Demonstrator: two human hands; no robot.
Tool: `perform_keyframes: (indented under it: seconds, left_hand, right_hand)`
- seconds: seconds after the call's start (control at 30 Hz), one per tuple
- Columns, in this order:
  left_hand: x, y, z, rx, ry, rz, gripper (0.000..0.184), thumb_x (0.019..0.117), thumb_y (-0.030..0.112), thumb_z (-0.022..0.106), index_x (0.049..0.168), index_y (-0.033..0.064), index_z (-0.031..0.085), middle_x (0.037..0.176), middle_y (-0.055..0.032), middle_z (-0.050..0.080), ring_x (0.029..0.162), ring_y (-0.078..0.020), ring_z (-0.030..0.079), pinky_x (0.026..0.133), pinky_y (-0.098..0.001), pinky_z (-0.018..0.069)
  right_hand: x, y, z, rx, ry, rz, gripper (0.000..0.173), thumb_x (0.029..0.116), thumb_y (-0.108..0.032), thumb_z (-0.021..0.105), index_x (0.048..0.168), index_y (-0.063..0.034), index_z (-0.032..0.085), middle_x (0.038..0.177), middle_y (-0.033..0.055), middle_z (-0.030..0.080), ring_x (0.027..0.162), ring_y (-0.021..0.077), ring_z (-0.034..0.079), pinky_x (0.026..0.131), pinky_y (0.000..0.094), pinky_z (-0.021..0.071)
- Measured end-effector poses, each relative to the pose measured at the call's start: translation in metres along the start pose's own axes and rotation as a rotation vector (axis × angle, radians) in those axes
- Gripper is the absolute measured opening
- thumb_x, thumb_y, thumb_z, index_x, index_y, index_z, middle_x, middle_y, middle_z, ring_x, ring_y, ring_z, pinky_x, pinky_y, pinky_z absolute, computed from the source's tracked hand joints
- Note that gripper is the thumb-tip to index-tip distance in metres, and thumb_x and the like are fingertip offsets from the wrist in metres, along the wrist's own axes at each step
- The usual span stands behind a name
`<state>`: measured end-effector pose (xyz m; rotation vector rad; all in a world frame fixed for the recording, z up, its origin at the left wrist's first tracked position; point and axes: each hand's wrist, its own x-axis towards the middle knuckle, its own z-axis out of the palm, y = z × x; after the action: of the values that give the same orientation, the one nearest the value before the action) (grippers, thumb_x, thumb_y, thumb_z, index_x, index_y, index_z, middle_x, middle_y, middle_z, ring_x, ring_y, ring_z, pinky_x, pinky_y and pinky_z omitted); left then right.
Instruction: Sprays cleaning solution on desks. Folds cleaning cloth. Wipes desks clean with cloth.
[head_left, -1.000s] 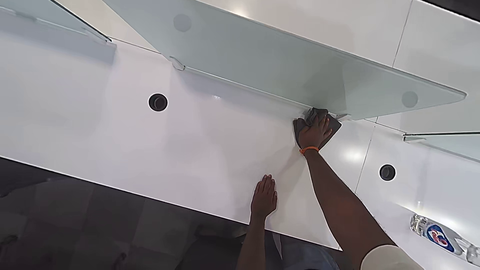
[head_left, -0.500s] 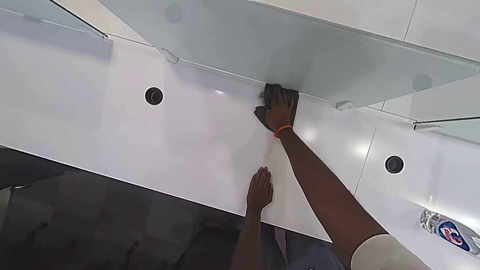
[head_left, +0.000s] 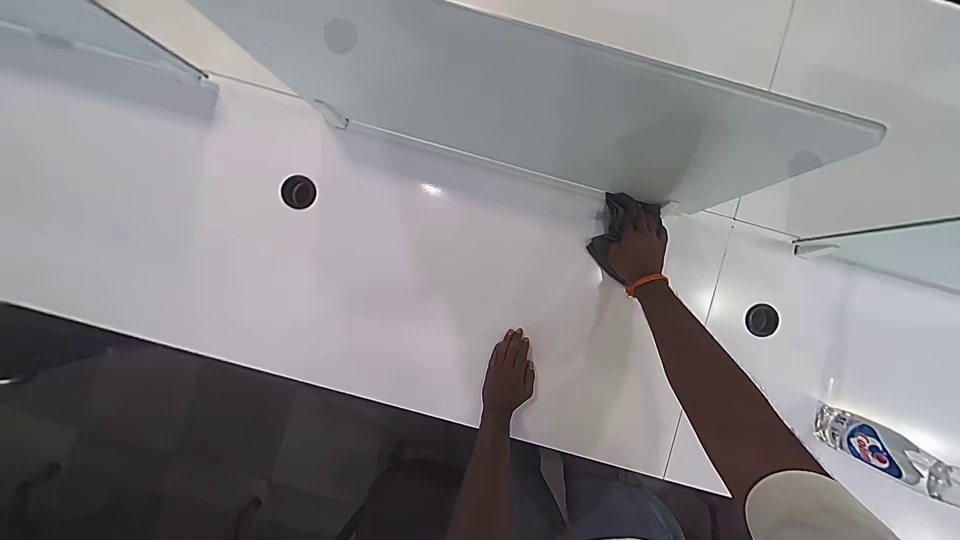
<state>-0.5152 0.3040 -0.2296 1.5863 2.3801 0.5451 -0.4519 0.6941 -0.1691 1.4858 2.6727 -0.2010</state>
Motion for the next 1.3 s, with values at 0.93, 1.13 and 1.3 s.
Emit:
perform_keyframes:
  seconds: [0.93,1.13,1.3]
  left_hand:
    - [-0.001,-0.002,0.004,-0.049,-0.005,0.012,0.053,0.1027,0.030,0.036,0.149,0.0081,0.051,0.161,-0.0093,0.043,0.153,-0.0259,0.032,0.124,-0.0447,0.0277]
    - [-0.006,0.001,-0.003,-0.188,0.081,0.056,0.054,0.0971,0.028,0.050,0.147,0.0086,0.053,0.163,-0.0152,0.037,0.156,-0.0298,0.023,0.126,-0.0444,0.0265]
    - [-0.017,-0.010,-0.010,-0.466,0.446,-0.087,0.042,0.0903,0.012,0.050,0.128,0.0006,0.065,0.157,-0.0219,0.043,0.153,-0.0352,0.029,0.125,-0.0485,0.0287]
  right_hand:
    - [-0.008,-0.097,0.037,0.166,-0.012,-0.671,0.040,0.0862,-0.010,0.060,0.125,-0.0093,0.071,0.150,0.0066,0.056,0.145,0.0289,0.045,0.122,0.0554,0.0270]
    - [-0.077,-0.098,0.048,0.158,-0.019,-0.730,0.039,0.0860,-0.008,0.059,0.123,-0.0094,0.072,0.148,0.0053,0.059,0.143,0.0280,0.048,0.121,0.0543,0.0295]
    - [-0.145,-0.116,0.057,0.181,0.004,-0.756,0.042,0.0825,-0.011,0.060,0.122,-0.0093,0.073,0.148,0.0063,0.058,0.144,0.0296,0.046,0.121,0.0566,0.0289]
